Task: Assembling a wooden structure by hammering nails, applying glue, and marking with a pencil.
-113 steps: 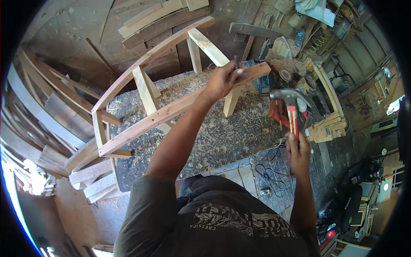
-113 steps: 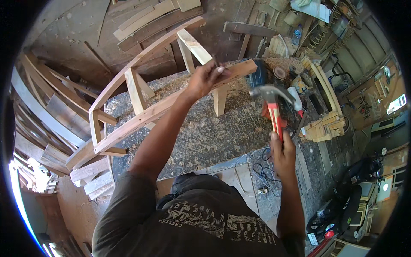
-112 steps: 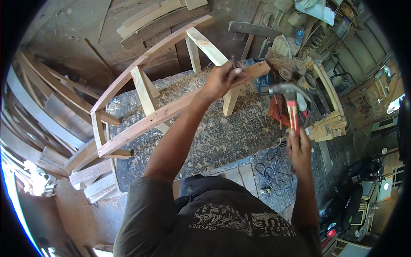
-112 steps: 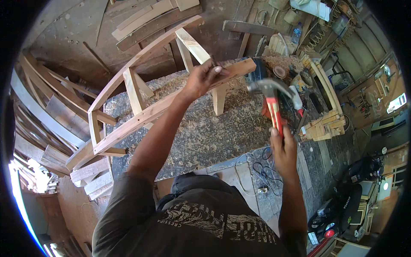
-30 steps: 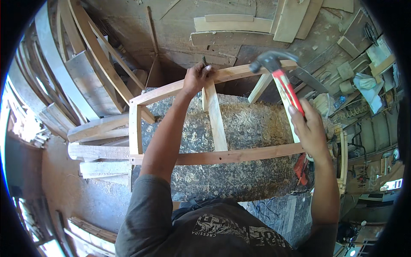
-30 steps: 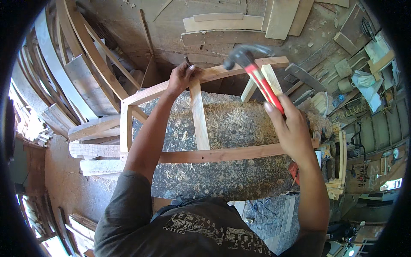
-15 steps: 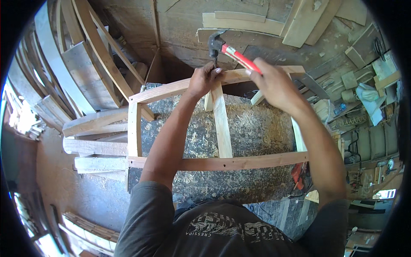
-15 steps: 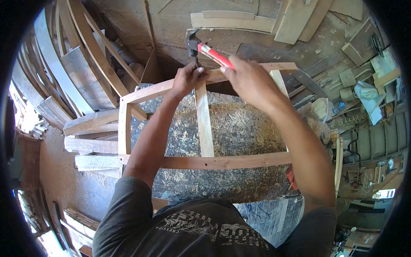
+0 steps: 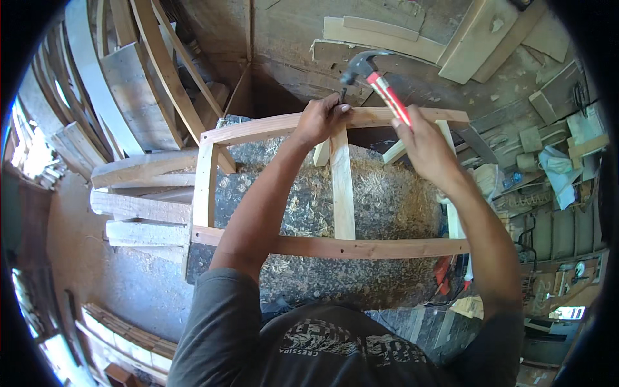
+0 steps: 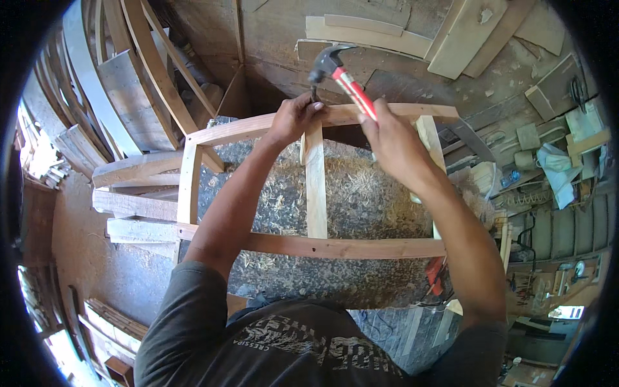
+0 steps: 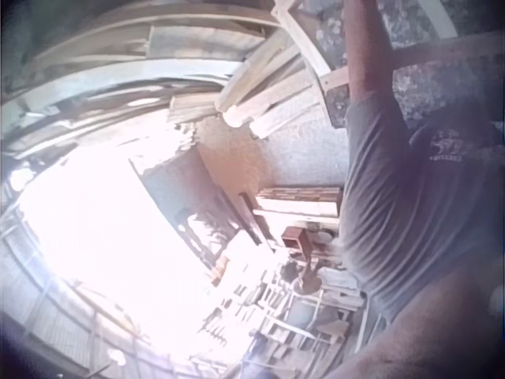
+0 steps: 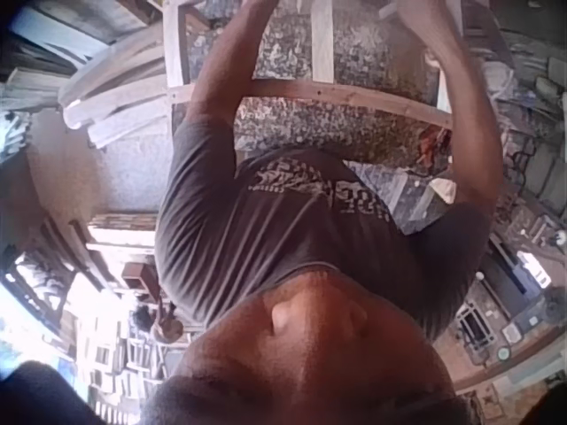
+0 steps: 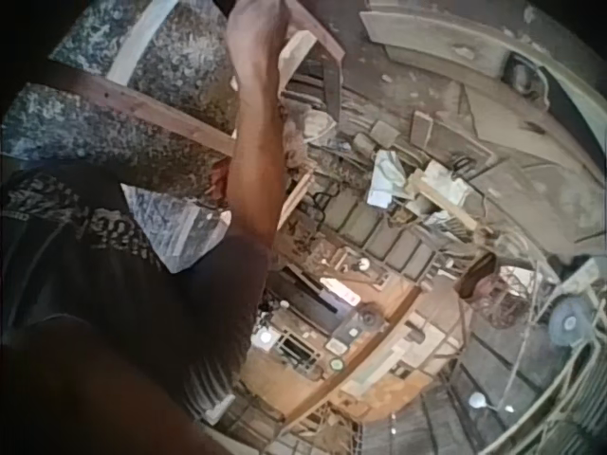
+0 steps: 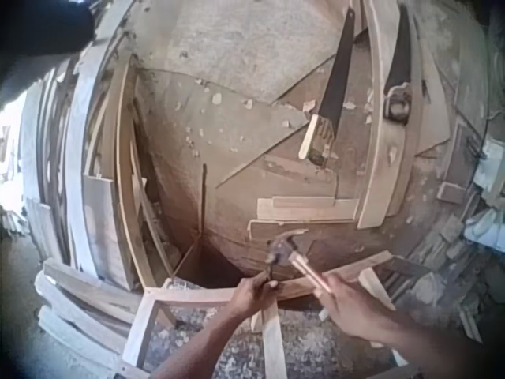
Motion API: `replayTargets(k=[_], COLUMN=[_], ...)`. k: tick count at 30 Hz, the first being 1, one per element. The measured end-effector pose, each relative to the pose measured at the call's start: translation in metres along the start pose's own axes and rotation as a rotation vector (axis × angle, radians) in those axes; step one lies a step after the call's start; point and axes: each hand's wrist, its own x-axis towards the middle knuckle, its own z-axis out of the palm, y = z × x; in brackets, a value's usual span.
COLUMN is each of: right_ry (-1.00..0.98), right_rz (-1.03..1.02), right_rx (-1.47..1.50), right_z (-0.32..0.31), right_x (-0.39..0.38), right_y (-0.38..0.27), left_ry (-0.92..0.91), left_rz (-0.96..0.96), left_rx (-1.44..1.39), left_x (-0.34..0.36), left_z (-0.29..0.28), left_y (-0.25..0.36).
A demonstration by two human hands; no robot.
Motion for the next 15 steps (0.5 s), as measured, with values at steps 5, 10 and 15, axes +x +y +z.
replayTargets(k=[5, 10, 15], right_ry=[0.438, 0.788, 0.137], right_rz=[-0.09, -0.431, -0.047], right_rx=[0.04, 0.706, 0.053], right_z=[-0.092, -0.159, 0.005], right_x=[-0.006, -0.009, -0.01], right_y=[-0.033, -0.035, 0.024], left_ry=[-0.024, -0.004, 0.011], left_rz=[-0.037, -0.005, 0.028], left_rx=[0.116, 0.023, -0.015], left_x=[0.0, 0.003, 0.005], left_z=[0.004, 0.004, 0.01], left_y=[-0.002, 0.002, 0.003])
